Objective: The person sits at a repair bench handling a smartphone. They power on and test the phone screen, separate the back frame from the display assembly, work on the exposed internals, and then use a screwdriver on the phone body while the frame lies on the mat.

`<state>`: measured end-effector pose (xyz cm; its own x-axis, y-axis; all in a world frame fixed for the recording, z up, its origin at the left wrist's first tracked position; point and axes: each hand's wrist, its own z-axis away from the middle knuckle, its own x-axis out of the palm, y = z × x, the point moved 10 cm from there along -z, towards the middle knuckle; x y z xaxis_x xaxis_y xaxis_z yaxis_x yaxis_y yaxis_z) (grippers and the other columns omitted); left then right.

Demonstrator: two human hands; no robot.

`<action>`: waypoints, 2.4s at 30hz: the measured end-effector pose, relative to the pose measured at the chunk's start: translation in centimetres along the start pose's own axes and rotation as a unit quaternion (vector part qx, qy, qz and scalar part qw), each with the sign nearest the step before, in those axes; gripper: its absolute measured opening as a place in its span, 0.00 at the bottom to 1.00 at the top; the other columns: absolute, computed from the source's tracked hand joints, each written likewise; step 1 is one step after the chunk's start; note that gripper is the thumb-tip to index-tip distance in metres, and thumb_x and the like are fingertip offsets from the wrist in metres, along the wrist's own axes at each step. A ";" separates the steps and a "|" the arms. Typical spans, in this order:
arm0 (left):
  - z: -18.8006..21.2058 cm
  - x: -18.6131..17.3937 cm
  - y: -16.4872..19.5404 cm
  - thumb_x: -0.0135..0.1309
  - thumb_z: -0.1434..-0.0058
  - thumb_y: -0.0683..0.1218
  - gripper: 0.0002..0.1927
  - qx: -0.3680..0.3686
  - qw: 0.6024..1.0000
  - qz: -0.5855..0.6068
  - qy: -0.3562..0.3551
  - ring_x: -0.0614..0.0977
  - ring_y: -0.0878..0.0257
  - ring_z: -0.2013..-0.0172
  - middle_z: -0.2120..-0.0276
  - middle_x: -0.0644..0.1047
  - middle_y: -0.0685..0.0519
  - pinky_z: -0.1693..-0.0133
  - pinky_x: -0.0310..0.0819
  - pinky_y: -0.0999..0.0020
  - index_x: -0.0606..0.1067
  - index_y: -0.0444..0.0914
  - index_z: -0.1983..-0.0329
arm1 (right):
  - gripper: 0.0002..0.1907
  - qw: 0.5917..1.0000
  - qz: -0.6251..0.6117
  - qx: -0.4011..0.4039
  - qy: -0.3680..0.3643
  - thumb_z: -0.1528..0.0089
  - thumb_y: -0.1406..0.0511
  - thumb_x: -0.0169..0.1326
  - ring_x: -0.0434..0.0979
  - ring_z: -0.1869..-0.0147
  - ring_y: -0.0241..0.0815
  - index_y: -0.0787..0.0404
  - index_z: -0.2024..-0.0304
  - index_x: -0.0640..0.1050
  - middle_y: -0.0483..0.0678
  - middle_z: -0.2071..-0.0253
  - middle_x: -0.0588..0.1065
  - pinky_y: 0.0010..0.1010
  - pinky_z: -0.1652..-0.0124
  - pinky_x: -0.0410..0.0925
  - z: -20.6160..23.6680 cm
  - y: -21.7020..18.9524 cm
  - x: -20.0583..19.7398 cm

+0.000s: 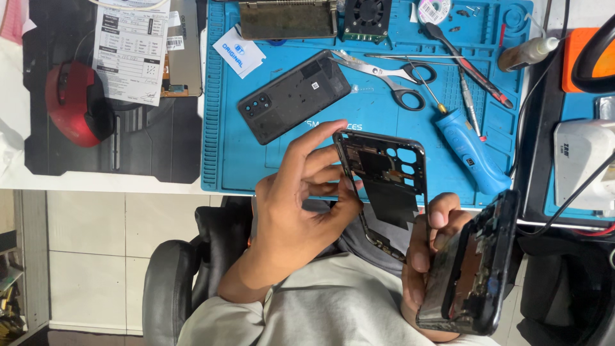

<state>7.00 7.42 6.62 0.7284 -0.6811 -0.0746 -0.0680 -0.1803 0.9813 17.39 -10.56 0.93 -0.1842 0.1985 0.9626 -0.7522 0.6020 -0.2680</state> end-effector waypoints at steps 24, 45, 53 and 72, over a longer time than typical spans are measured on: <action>-0.1 0.1 -1.1 0.47 0.24 0.33 0.20 -0.060 0.990 0.124 -0.034 0.85 0.63 0.45 0.36 0.77 0.41 0.51 0.89 0.71 0.63 0.30 0.31 | 0.21 0.998 -0.068 -0.002 0.012 0.28 0.67 0.52 0.73 0.50 0.53 0.81 0.42 0.66 0.63 0.43 0.59 0.30 0.75 0.77 0.5 -0.2 -1.9; 0.2 -0.1 -1.5 0.50 0.27 0.33 0.22 -0.067 0.981 0.177 -0.047 0.85 0.64 0.50 0.38 0.75 0.43 0.55 0.89 0.69 0.64 0.30 0.32 | 0.19 0.997 -0.073 0.023 -0.007 0.27 0.67 0.55 0.71 0.52 0.47 0.82 0.48 0.67 0.60 0.49 0.61 0.23 0.69 0.76 0.3 -0.1 -1.9; 0.3 -0.1 -0.9 0.54 0.33 0.29 0.31 -0.066 0.988 0.128 -0.056 0.85 0.63 0.48 0.40 0.79 0.43 0.57 0.84 0.74 0.64 0.33 0.27 | 0.18 0.973 -0.172 0.147 -0.052 0.24 0.62 0.44 0.78 0.58 0.65 0.76 0.47 0.62 0.69 0.52 0.66 0.44 0.67 0.75 -0.4 1.2 0.2; 0.1 -0.1 -0.9 0.57 0.37 0.27 0.36 -0.033 0.993 0.100 -0.049 0.87 0.59 0.49 0.43 0.79 0.42 0.50 0.86 0.73 0.62 0.34 0.26 | 0.18 0.980 -0.144 0.130 -0.050 0.26 0.67 0.46 0.78 0.54 0.69 0.83 0.57 0.63 0.66 0.44 0.60 0.48 0.78 0.73 0.1 1.2 -0.2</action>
<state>6.91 7.59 5.73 0.6350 -0.7649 0.1084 -0.1575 0.0093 0.9875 16.46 -9.93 0.44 0.0079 -0.0362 0.9993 -0.9151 0.4026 0.0218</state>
